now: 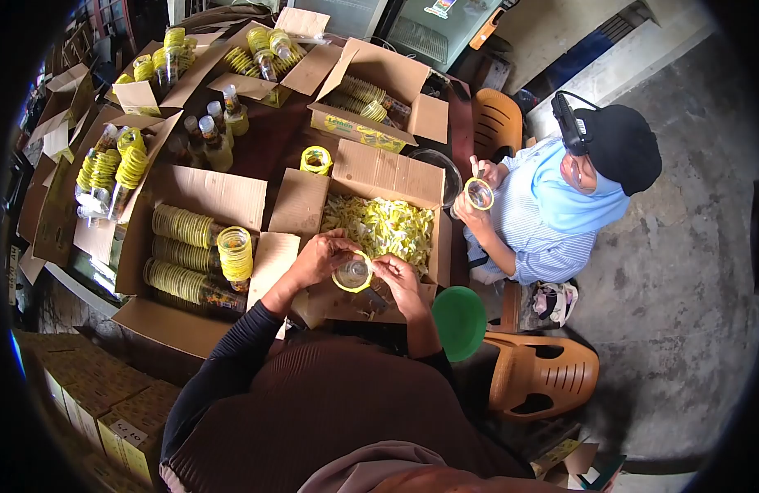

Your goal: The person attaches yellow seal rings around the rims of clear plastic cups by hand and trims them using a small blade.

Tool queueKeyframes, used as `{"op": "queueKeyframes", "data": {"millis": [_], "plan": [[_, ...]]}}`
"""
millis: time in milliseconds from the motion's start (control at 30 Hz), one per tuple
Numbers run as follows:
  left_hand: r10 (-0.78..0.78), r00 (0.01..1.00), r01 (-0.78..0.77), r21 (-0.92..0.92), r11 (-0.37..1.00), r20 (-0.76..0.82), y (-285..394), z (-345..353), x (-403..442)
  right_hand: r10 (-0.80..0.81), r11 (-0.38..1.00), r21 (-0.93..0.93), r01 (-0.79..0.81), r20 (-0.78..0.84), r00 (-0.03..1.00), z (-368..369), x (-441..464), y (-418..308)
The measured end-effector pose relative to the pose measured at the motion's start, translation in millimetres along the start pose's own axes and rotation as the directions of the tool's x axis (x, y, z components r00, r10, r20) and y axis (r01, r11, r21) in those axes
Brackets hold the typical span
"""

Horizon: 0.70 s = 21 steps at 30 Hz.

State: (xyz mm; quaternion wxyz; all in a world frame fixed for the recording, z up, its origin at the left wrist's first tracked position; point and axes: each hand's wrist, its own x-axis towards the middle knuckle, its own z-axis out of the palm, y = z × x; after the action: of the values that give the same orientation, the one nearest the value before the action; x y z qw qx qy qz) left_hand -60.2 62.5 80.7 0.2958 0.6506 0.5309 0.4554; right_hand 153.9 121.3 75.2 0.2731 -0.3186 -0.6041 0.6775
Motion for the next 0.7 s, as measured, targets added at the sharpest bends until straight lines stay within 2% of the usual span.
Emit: {"op": "queueKeyframes", "data": {"millis": [133,200,233,333,367,433,467,500,567,600,667,700], "plan": [[-0.026,0.999,0.027,-0.039,0.999,0.028,9,-3,-2,0.091,0.995,0.048,-0.092,0.017,0.996,-2,-6,-6],[-0.022,1.000,0.022,-0.022,1.000,-0.001,10,-4,-1,0.192,0.966,0.177,-0.189,-0.002,0.981,-1,-9,-4],[-0.023,1.000,0.023,-0.023,0.999,0.002,7,-3,-1,0.194,0.966,0.178,-0.190,-0.004,0.981,-1,-10,-3],[-0.007,0.981,0.006,-0.007,1.000,-0.192,-2,-6,-2,0.155,0.937,0.328,-0.123,-0.073,0.985,-4,-14,-11],[-0.014,0.983,0.012,-0.011,1.000,-0.185,-3,-9,-3,0.172,0.947,0.299,-0.114,-0.174,0.970,-5,-15,-15],[-0.063,0.964,0.074,0.035,0.997,-0.257,-4,-14,-6,0.049,0.998,0.052,-0.037,-0.247,0.968,-18,-14,-9],[-0.104,0.960,0.109,0.004,0.994,-0.259,-6,-14,-8,-0.001,1.000,-0.011,-0.002,-0.261,0.965,-29,-11,7],[-0.113,0.963,0.117,0.002,0.993,-0.243,-6,-13,-9,-0.010,1.000,0.003,0.011,-0.280,0.960,-34,-9,11],[-0.168,0.952,0.165,-0.031,0.986,-0.258,-3,-14,-12,-0.074,0.997,-0.035,0.066,-0.434,0.898,-32,-13,25],[-0.168,0.949,0.164,-0.037,0.986,-0.266,-11,-10,-15,-0.066,0.998,-0.028,0.059,-0.443,0.894,-34,-17,34],[-0.177,0.949,0.167,-0.060,0.984,-0.262,-15,-4,-20,-0.208,0.905,-0.425,0.001,-0.441,0.873,-39,-23,58],[-0.178,0.945,0.162,-0.082,0.983,-0.273,-16,-2,-21,-0.203,0.908,-0.419,-0.004,-0.448,0.871,-38,-28,62]]}}
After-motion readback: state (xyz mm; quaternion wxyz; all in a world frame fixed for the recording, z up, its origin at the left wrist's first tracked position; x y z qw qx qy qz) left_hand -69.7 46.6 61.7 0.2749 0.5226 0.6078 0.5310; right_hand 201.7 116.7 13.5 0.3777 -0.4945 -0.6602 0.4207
